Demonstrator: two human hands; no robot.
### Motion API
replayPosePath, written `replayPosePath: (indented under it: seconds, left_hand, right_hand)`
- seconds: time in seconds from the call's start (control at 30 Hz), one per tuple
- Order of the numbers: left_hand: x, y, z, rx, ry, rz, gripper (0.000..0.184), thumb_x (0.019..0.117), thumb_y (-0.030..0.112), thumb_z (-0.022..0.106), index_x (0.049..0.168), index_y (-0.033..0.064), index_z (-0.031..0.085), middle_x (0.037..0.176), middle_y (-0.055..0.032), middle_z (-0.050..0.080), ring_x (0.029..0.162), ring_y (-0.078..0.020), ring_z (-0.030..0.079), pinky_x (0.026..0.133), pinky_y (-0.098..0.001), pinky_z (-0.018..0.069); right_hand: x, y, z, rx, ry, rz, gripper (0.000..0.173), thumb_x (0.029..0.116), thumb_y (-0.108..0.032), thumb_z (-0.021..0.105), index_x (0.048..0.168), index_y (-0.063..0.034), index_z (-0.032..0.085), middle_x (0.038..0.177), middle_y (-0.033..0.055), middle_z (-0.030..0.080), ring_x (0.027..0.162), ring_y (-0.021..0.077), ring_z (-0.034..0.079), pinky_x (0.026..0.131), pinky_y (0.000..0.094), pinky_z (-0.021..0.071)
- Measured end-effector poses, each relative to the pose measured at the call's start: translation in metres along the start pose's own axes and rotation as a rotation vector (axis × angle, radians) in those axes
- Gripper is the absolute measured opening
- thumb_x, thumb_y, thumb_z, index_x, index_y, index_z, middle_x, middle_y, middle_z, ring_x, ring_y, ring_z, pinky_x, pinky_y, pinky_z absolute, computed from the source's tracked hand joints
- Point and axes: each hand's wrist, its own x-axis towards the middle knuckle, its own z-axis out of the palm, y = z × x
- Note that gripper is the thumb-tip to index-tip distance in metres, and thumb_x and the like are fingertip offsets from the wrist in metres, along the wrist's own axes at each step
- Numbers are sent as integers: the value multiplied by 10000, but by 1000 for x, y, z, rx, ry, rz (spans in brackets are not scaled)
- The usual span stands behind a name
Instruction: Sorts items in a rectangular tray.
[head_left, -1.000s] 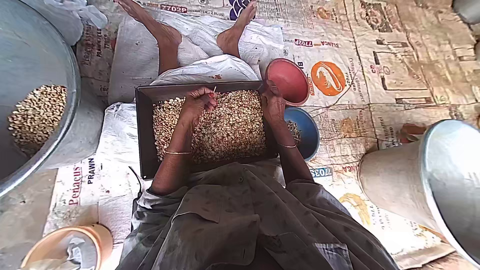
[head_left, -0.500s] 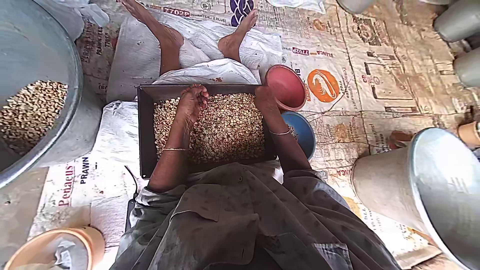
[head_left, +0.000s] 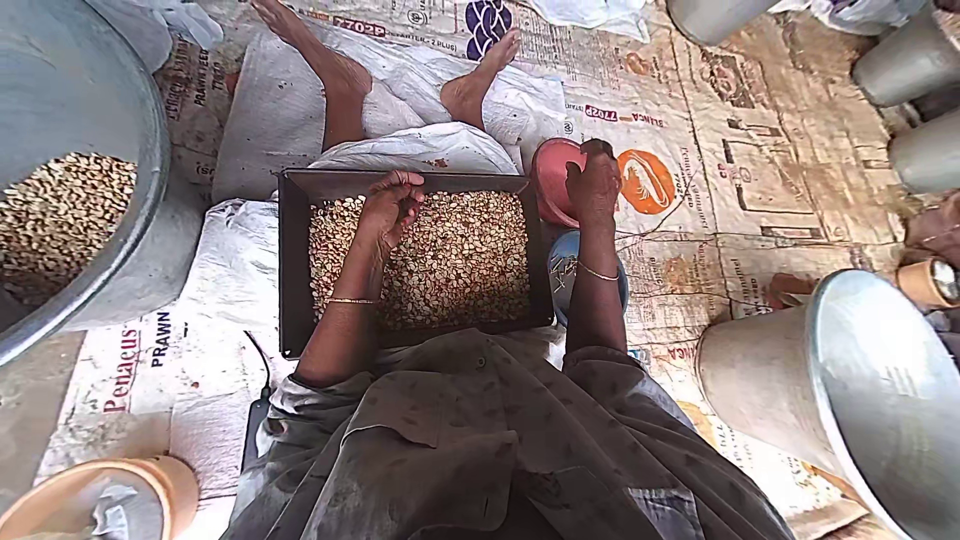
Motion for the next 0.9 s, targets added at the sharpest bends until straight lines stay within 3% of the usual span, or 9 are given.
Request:
replayPosePath:
  seconds: [0.1, 0.23, 0.33, 0.5, 0.57, 0.67, 0.77, 0.83, 0.9]
  left_hand:
    - [0, -1, 3, -24, 30, -3, 227, 1045, 9, 381, 1058, 84, 595, 784, 25, 659, 527, -9, 532, 475, -142, 433]
    - [1, 0, 6, -78, 76, -47, 205, 1070, 98, 391, 940, 123, 549, 747, 26, 633, 526, -14, 527, 455, -140, 408]
    - [4, 2, 5, -145, 110, -93, 297, 1080, 174, 343, 805, 183, 453, 672, 51, 532, 505, -29, 474, 438, -149, 368]
    - [2, 3, 1, 43, 23, -88, 409, 1140, 316, 296, 794, 175, 462, 591, 85, 440, 412, 6, 317, 383, -141, 247]
    - [1, -2, 1, 248, 5, -37, 331, 1130, 221, 358, 879, 125, 552, 617, 90, 418, 446, 5, 308, 416, -146, 255]
    - [8, -16, -1, 557, -39, 124, 179, 1056, 126, 529, 985, 19, 654, 768, 0, 524, 645, -58, 439, 626, -246, 391]
    - [10, -25, 8, 652, -88, 253, 163, 1026, 120, 585, 1028, -20, 669, 845, -74, 611, 739, -107, 530, 730, -311, 464]
    - [11, -30, 15, 711, -141, 323, 166, 1017, 105, 579, 1062, -7, 692, 854, -83, 633, 739, -127, 552, 728, -324, 478]
    - [11, -37, 22, 812, -215, 360, 199, 1019, 107, 576, 1123, 2, 709, 975, -151, 706, 882, -231, 657, 864, -445, 526]
  right_hand:
    - [-15, -18, 33, 38, -76, -154, 287, 1030, -204, 553, 1117, 18, 711, 1091, 247, 719, 1071, 431, 681, 930, 611, 499]
    - [-26, -48, 69, -130, -278, -101, 354, 1040, -270, 555, 1138, 37, 702, 1193, 277, 680, 1175, 449, 638, 973, 623, 478]
    - [-26, -52, 84, -171, -276, -84, 341, 1045, -245, 528, 1163, 23, 702, 1225, 271, 678, 1202, 447, 630, 973, 624, 484]
    - [-32, -43, 74, -80, -236, -111, 303, 1025, -252, 553, 1084, -19, 738, 1143, 253, 710, 1143, 446, 655, 937, 640, 481]
    - [-29, -30, 70, 110, -169, -101, 268, 1001, -238, 601, 1061, -45, 777, 1063, 198, 745, 1037, 376, 700, 911, 589, 512]
    - [-19, -15, 68, 934, 34, 129, 223, 1062, -142, 534, 954, 0, 669, 745, 29, 694, 535, 81, 615, 500, 229, 527]
    - [-13, -20, 53, 1561, 37, 433, 281, 1121, -246, 416, 1036, -34, 580, 776, 55, 710, 559, 122, 675, 496, 251, 571]
    - [-16, -28, 61, 1340, -83, 272, 316, 1118, -191, 396, 1033, 10, 625, 725, 47, 699, 525, 118, 657, 487, 251, 566]
    - [-20, -41, 73, 716, -191, 14, 236, 1071, -168, 531, 1012, 3, 682, 723, 44, 688, 558, 122, 655, 531, 269, 570]
